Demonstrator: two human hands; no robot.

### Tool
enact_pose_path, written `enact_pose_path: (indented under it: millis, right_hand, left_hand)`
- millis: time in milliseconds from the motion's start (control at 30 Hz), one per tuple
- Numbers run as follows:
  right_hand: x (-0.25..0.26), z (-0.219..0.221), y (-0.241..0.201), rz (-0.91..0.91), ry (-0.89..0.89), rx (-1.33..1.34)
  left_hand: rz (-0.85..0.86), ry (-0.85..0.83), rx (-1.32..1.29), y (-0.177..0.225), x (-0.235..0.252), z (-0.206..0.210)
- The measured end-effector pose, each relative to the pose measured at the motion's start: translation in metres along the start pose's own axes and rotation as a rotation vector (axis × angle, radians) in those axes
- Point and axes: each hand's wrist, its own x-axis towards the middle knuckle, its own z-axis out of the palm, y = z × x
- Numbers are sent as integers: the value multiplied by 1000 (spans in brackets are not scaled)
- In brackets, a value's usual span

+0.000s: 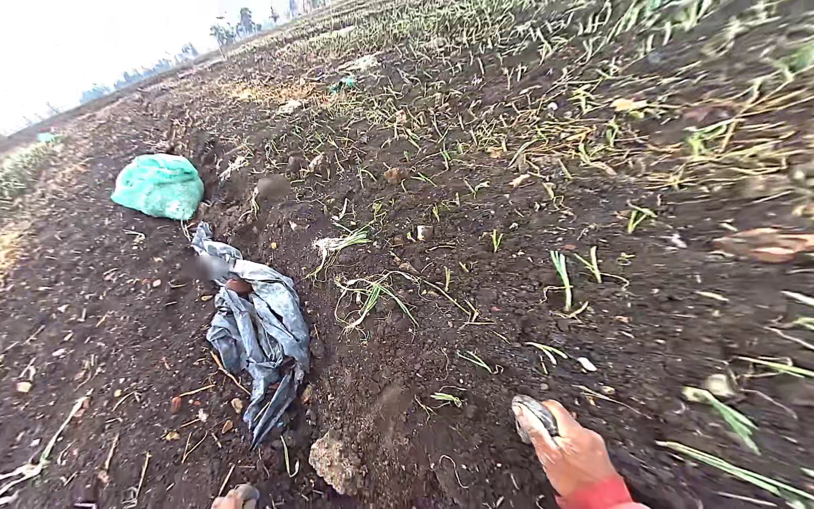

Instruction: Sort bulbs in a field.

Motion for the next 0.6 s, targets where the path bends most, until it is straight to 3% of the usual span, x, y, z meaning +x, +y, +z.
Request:
enact_pose_path:
  millis: [67, 133, 200, 400, 600]
  right_hand:
    - [7, -14, -11, 96, -115, 17]
    - [-9, -25, -21, 197, -250, -7]
    - [-14, -27, -23, 193, -251, -17]
    - [-5, -22, -17, 169, -193, 3]
    - [-7, -6, 9, 82, -79, 26]
  left_hand:
    - [-67, 114, -63, -20, -38, -24]
    - [-178, 60, -28, -45, -85, -31]
    - [-214, 12, -24, -62, -102, -24]
    - [-229, -165, -19, -42, -91, 28]
    - [45, -156, 237, 13, 1, 57]
